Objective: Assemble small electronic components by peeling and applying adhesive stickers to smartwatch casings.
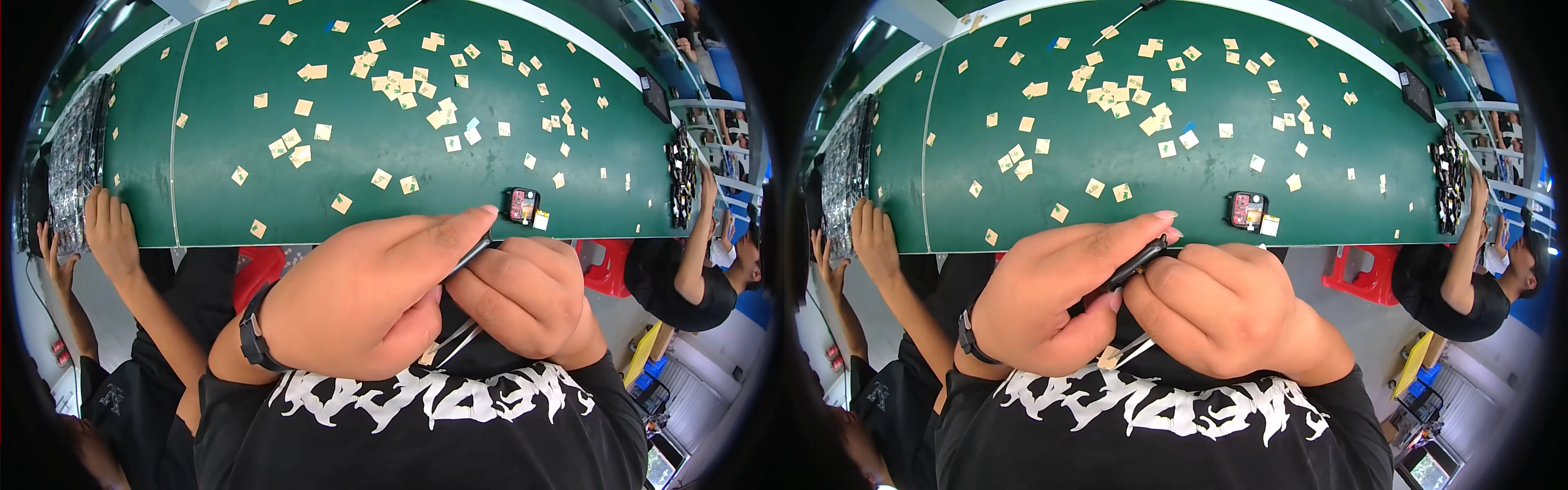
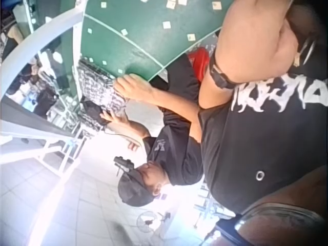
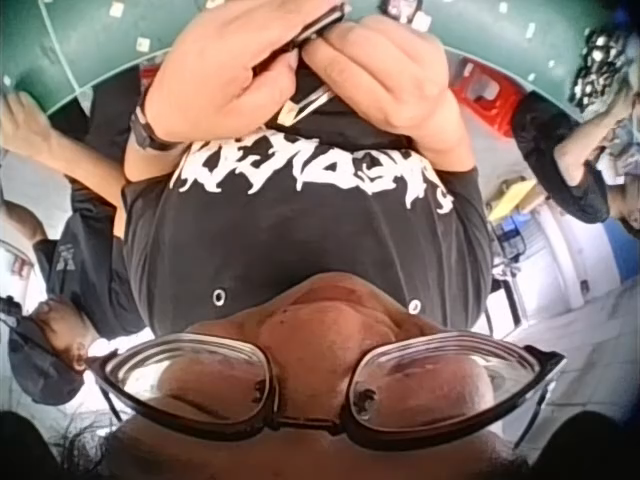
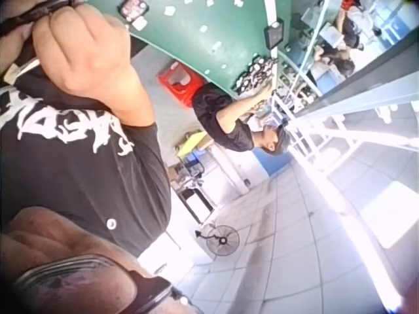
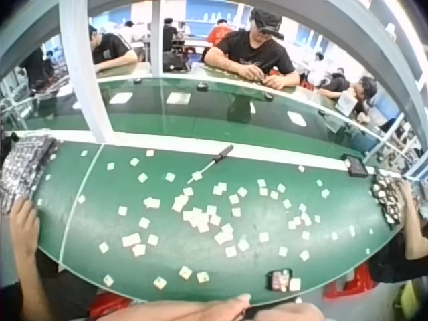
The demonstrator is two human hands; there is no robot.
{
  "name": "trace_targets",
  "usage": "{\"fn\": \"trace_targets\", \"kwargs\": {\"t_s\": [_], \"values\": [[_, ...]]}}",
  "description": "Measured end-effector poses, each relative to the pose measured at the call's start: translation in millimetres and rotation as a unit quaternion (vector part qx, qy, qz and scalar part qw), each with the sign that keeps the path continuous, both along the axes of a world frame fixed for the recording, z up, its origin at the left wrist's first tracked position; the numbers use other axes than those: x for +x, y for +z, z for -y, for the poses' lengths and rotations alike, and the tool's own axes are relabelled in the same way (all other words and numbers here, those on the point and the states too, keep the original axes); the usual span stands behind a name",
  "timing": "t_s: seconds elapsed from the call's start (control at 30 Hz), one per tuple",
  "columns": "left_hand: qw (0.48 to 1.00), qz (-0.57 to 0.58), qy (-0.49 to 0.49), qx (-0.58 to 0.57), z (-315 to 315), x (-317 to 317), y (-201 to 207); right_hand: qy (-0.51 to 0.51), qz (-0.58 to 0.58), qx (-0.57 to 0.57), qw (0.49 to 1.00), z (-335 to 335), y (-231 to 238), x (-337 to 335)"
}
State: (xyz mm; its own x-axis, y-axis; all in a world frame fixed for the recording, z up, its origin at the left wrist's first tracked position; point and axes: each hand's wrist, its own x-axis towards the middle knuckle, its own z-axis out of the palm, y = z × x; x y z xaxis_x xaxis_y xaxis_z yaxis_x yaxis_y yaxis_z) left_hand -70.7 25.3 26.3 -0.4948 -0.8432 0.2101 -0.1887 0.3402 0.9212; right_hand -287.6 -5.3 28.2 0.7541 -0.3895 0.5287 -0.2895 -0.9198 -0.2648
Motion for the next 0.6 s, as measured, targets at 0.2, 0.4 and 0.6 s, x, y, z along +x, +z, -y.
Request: {"fn": "trace_targets", "kwargs": {"t_s": [0.2,0.4,0.6], "values": [[0.997,-0.013,-0.006,0.070,5.7,7.5,-6.3,0.012,-0.027,0.018,0.999,2.0,1.4,-2.5],[0.959,-0.116,0.038,0.257,-0.2,15.2,-9.5,-0.171,0.090,0.077,0.978,6.3,-4.0,-36.5],[0.940,-0.174,0.110,0.273,0.2,8.8,-20.8,-0.378,0.049,0.259,0.888,9.0,-23.1,-81.0]]}}
